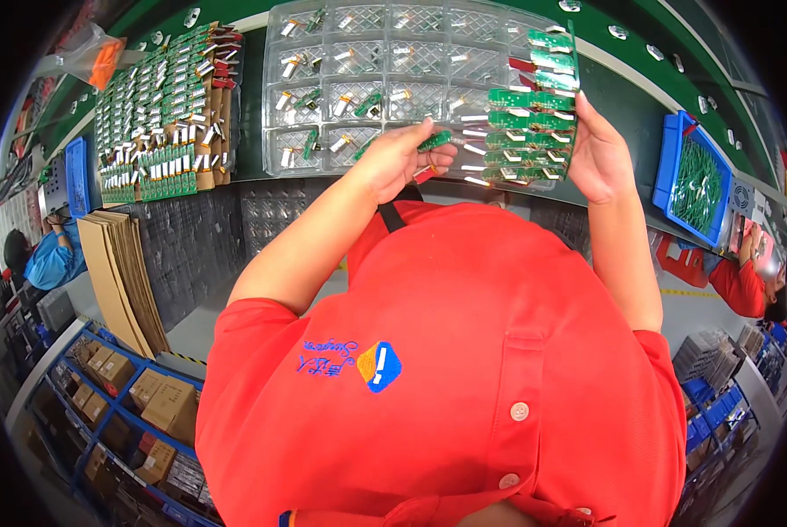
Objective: The person snaps individual circuit boards off connected panels by hand, places them into the compartments of a plastic tray, and retrieves new panels and trays.
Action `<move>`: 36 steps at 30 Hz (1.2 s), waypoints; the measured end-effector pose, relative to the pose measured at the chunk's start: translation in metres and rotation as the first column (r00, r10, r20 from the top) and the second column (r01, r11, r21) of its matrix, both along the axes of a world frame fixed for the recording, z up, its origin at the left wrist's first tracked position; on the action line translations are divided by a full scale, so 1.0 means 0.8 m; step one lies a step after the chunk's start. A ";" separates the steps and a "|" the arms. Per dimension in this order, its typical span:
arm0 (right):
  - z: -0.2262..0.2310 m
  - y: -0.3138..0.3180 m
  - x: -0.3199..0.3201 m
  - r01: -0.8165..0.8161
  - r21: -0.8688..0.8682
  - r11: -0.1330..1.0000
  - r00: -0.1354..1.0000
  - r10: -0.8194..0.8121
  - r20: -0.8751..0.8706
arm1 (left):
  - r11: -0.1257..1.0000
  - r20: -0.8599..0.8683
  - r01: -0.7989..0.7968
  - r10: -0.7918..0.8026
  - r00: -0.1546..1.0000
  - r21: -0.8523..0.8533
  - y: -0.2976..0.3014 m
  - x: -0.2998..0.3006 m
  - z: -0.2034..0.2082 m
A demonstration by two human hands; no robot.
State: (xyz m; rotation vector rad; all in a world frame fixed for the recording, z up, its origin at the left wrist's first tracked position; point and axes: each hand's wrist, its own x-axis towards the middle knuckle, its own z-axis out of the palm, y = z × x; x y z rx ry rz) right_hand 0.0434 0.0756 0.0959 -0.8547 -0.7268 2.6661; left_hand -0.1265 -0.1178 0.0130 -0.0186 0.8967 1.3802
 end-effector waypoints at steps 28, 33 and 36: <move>-0.023 -0.013 0.001 -0.052 0.281 0.958 0.984 0.001 0.180 | 0.975 -0.581 0.118 0.012 0.814 0.186 0.049 0.017 0.051; -0.021 -0.021 -0.006 -0.093 0.238 0.967 0.985 0.054 0.167 | 0.965 -0.647 0.204 -0.049 0.761 0.167 0.049 0.019 0.048; -0.019 -0.022 -0.004 -0.083 0.179 0.980 0.988 0.058 0.141 | 0.960 -0.499 0.238 -0.136 0.856 0.146 0.050 0.013 0.048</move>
